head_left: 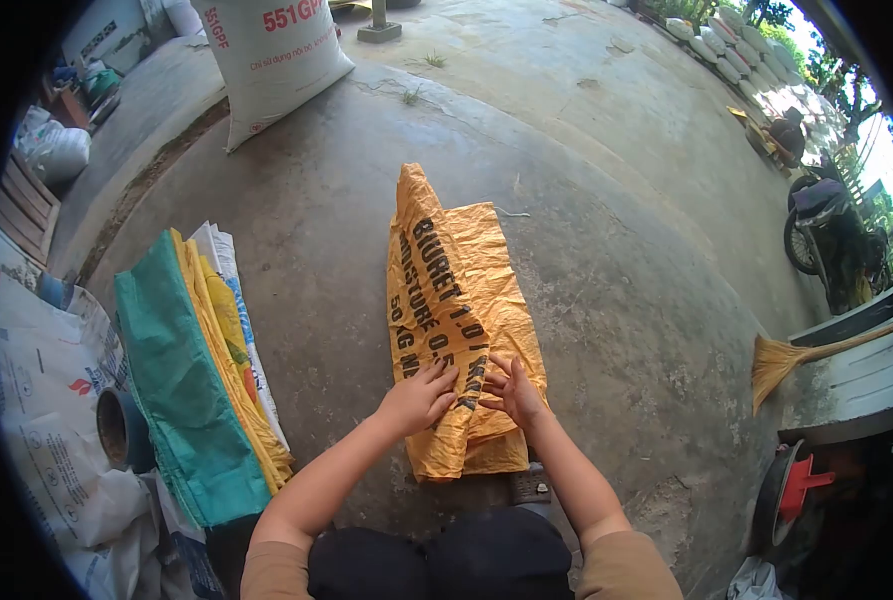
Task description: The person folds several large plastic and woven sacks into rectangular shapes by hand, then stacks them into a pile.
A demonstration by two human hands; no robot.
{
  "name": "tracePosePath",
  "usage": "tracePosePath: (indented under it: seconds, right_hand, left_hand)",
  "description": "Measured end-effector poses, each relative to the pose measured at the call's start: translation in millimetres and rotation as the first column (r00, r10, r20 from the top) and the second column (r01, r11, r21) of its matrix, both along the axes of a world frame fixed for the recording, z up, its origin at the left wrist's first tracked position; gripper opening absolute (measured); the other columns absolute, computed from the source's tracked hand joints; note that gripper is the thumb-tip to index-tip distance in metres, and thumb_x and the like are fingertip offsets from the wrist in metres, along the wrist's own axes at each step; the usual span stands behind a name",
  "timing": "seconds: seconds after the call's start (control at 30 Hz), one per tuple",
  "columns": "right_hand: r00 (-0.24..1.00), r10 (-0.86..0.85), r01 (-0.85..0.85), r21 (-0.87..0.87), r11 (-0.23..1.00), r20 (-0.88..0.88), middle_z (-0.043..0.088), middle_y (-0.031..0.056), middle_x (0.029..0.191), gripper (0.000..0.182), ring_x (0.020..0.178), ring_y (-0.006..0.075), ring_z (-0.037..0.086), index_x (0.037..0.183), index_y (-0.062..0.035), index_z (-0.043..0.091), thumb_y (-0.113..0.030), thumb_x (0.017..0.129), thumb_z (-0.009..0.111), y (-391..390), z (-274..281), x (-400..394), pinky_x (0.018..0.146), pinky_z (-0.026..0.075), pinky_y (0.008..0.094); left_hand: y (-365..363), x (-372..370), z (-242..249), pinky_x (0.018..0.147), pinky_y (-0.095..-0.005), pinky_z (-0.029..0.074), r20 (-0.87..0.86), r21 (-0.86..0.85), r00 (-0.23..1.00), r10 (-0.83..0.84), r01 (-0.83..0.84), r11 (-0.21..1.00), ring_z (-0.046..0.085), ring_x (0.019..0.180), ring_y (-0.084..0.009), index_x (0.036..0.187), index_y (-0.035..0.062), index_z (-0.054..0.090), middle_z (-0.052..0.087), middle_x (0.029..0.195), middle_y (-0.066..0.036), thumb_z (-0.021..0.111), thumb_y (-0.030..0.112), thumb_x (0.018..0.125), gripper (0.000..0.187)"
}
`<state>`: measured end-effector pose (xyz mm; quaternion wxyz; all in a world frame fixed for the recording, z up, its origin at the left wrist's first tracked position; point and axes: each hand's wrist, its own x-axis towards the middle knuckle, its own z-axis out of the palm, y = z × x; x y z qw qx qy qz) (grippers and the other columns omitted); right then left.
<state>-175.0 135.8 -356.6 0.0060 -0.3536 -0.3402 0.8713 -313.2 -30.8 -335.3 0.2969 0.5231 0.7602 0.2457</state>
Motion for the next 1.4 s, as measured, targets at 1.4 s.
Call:
tracePosePath:
  seconds: [1.4]
  right_hand:
    - [0.921,0.251,-0.274,0.036,0.961,0.298,0.058,0.006,0.078,0.019,0.057,0.0104,0.052,0.094,-0.0005,0.049,-0.013,0.083,0.056,21.8,-58.4,-4.0,0.046,0.038,0.0204]
  left_hand:
    - [-88.1,-49.6,-55.2,0.087,-0.0348,0.042,0.066,-0.307,0.692,0.719,-0.672,0.674,0.051,0.104,-0.0293,0.121,0.0051,0.035,0.052,0.113,-0.016,0.079,0.024,0.056,0.081]
